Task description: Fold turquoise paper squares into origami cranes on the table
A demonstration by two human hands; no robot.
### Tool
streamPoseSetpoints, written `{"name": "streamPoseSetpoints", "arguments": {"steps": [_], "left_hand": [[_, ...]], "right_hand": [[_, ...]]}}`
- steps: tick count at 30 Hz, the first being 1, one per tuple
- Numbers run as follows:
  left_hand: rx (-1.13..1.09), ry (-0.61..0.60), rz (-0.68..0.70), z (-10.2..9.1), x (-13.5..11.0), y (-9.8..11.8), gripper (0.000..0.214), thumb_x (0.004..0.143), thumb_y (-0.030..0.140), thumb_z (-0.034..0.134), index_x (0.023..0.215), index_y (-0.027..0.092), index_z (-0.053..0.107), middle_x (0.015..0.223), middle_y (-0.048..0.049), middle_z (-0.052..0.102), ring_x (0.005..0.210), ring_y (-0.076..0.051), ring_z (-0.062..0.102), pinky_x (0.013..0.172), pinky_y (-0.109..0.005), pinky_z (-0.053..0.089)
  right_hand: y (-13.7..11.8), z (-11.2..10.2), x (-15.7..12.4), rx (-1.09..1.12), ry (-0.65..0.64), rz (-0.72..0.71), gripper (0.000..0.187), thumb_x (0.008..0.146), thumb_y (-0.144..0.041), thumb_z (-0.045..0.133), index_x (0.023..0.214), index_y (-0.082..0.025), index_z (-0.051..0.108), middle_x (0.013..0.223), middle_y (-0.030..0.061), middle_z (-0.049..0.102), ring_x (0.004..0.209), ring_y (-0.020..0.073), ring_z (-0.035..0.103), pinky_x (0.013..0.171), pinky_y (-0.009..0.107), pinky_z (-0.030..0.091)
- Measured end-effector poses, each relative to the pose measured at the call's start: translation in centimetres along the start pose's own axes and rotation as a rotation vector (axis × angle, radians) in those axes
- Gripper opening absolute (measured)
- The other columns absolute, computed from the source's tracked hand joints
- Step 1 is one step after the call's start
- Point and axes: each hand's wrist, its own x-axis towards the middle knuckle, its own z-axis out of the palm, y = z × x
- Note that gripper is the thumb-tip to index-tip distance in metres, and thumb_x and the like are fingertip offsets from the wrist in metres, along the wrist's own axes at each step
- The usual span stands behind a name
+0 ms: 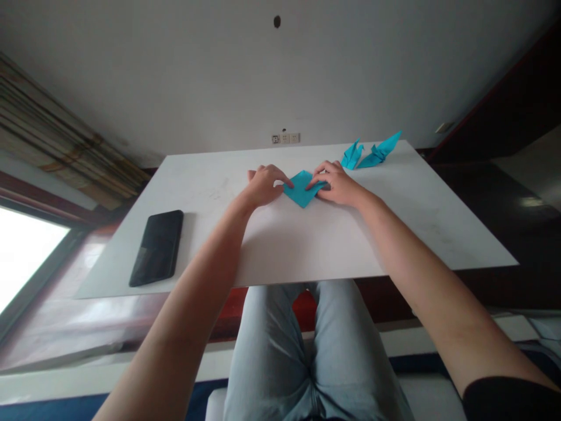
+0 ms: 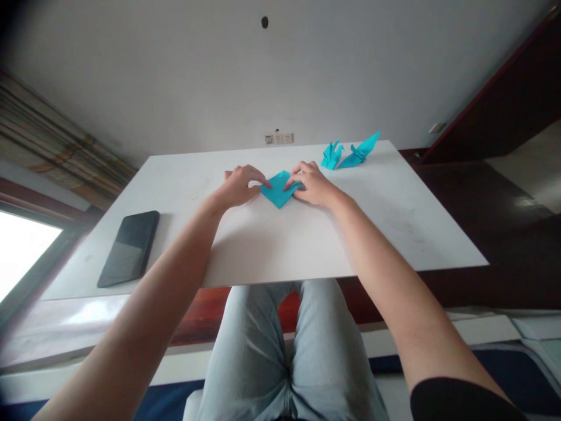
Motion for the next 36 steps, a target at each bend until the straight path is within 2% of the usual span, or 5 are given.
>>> {"name": "streamPoseSetpoints", "arguments": {"steps": [7,12,18,26,36], "left_hand": [[-0.054,-0.049,0.034,0.5,-0.2,1.2,0.032,0.095,0.04,0.08,0.123,0.029,0.09,0.129,-0.0095,0.084,0.116,-0.032,0.074,0.123,-0.058,0.043],[-0.066,-0.088,0.096,0.7,-0.1,0.8,0.034,0.096,0.034,0.077,0.127,0.031,0.089,0.138,-0.0082,0.083,0.126,-0.034,0.075,0.119,-0.054,0.049],[-0.058,-0.106,0.14,0.6,0.1,0.5,0.039,0.102,0.027,0.063,0.131,0.032,0.088,0.149,-0.0077,0.08,0.138,-0.033,0.072,0.123,-0.053,0.049],[-0.177,-0.165,0.125,0.1,-0.2,1.0,0.04,0.099,0.063,0.075,0.122,0.034,0.089,0.148,-0.0031,0.082,0.139,-0.032,0.072,0.126,-0.046,0.046],[-0.109,-0.141,0.153,0.3,-0.2,0.5,0.039,0.088,0.033,0.081,0.126,0.03,0.085,0.148,-0.0038,0.081,0.14,-0.031,0.073,0.129,-0.046,0.043]], "right_hand": [[0.4,0.0,-0.3,0.037,-0.15,-0.04,0.034,0.088,-0.025,0.077,0.117,-0.034,0.092,0.131,0.0091,0.073,0.135,0.0381,0.062,0.137,0.069,0.031],[1.0,-0.2,-0.5,0.096,-0.051,0.015,0.041,0.085,-0.028,0.081,0.126,-0.03,0.089,0.132,0.0118,0.07,0.124,0.0356,0.067,0.117,0.056,0.056],[1.2,0.0,-0.4,0.182,-0.029,0.041,0.025,0.091,-0.048,0.085,0.107,-0.029,0.088,0.126,0.0115,0.068,0.108,0.0306,0.069,0.102,0.05,0.062],[0.9,0.1,0.0,0.136,-0.016,0.037,0.04,0.096,-0.069,0.08,0.098,-0.029,0.085,0.108,0.0107,0.075,0.106,0.0337,0.066,0.104,0.053,0.055],[1.2,-0.4,-0.3,0.071,-0.033,0.015,0.02,0.084,-0.033,0.083,0.102,-0.029,0.087,0.115,0.0104,0.077,0.112,0.0356,0.067,0.113,0.055,0.05]]}}
